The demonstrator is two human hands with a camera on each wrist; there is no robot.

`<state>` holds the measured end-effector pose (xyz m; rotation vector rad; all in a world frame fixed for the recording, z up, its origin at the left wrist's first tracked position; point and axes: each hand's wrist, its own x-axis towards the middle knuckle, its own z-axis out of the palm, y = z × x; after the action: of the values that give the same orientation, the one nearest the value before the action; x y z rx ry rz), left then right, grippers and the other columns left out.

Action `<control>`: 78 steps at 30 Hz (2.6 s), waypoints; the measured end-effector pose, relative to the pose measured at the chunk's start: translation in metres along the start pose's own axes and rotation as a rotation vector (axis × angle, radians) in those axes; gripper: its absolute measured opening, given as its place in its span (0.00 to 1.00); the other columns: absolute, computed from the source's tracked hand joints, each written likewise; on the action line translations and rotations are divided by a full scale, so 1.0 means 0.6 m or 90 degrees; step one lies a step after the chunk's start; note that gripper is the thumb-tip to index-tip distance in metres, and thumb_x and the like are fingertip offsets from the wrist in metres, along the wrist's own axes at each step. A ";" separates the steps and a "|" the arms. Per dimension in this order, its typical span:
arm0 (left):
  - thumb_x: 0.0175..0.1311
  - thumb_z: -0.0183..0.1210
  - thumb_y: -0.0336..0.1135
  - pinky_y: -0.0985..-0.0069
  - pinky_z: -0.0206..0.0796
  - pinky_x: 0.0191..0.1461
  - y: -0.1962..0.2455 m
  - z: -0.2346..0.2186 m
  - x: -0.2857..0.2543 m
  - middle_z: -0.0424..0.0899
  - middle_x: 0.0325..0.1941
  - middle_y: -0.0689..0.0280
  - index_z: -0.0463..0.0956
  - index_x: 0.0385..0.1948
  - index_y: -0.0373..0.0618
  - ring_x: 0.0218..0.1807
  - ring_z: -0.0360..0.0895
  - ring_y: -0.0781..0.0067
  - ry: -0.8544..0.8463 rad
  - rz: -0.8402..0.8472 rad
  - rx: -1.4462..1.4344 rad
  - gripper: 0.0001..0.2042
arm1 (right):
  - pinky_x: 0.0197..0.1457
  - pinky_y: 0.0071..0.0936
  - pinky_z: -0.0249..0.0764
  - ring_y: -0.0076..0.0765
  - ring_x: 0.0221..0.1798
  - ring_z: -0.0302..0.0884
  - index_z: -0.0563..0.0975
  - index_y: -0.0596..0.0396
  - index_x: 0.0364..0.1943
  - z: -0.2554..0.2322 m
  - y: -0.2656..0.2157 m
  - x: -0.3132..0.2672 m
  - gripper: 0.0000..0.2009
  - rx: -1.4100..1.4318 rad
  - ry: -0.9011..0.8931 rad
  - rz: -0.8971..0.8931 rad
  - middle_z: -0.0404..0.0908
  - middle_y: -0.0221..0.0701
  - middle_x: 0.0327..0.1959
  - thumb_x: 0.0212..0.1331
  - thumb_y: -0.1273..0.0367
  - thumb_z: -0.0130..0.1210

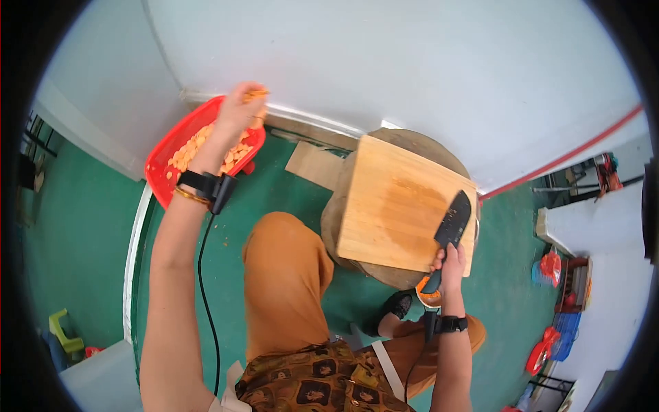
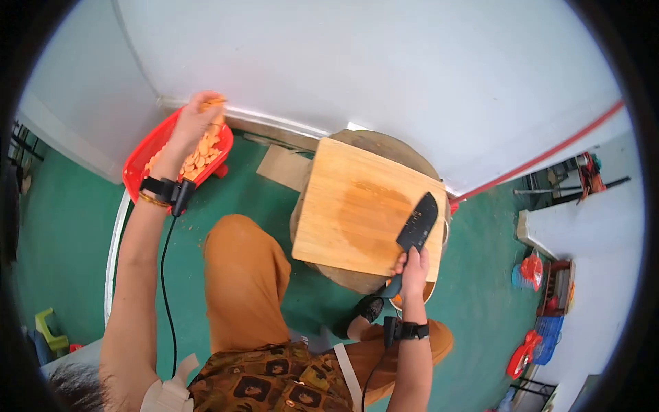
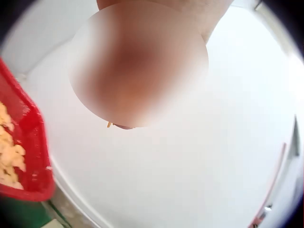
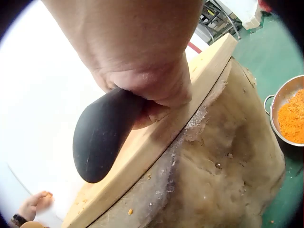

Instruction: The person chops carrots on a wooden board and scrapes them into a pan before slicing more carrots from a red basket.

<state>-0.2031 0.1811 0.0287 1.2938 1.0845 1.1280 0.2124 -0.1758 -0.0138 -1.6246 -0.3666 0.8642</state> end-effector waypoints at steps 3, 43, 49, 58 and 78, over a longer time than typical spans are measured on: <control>0.66 0.59 0.27 0.76 0.72 0.47 0.050 0.174 -0.059 0.79 0.44 0.67 0.76 0.50 0.46 0.45 0.76 0.76 -0.185 0.210 0.171 0.12 | 0.19 0.24 0.68 0.19 0.17 0.63 0.68 0.45 0.43 -0.003 -0.005 -0.001 0.03 0.002 -0.023 0.015 0.70 0.23 0.23 0.74 0.65 0.45; 0.66 0.58 0.41 0.48 0.57 0.69 -0.067 0.561 -0.299 0.75 0.62 0.60 0.77 0.55 0.47 0.66 0.71 0.55 -0.485 0.490 0.623 0.17 | 0.17 0.18 0.63 0.15 0.15 0.64 0.72 0.54 0.57 -0.065 -0.024 0.002 0.13 -0.034 -0.008 -0.208 0.71 0.24 0.23 0.75 0.65 0.47; 0.63 0.61 0.36 0.55 0.63 0.60 -0.060 0.530 -0.285 0.80 0.52 0.61 0.81 0.46 0.45 0.57 0.75 0.56 -0.533 0.410 0.523 0.12 | 0.16 0.18 0.61 0.17 0.13 0.63 0.73 0.55 0.52 -0.039 -0.039 -0.025 0.11 -0.086 -0.075 -0.164 0.69 0.22 0.22 0.75 0.64 0.46; 0.62 0.62 0.35 0.57 0.69 0.52 -0.061 0.553 -0.275 0.80 0.46 0.57 0.81 0.42 0.41 0.51 0.77 0.51 -0.423 0.410 0.498 0.11 | 0.36 0.50 0.73 0.67 0.34 0.78 0.73 0.61 0.52 -0.025 -0.028 -0.028 0.12 -0.339 -0.029 -0.274 0.79 0.56 0.31 0.73 0.67 0.48; 0.58 0.63 0.38 0.55 0.71 0.45 -0.048 0.557 -0.256 0.85 0.35 0.62 0.85 0.30 0.47 0.45 0.80 0.54 -0.387 0.365 0.594 0.07 | 0.36 0.55 0.70 0.74 0.35 0.74 0.70 0.62 0.41 -0.007 -0.059 -0.040 0.08 -0.573 -0.025 -0.322 0.76 0.60 0.28 0.72 0.69 0.48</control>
<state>0.1062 -0.0174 -0.0043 2.5948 0.7818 0.4820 0.2069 -0.1853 0.0279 -2.1676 -1.2648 0.3329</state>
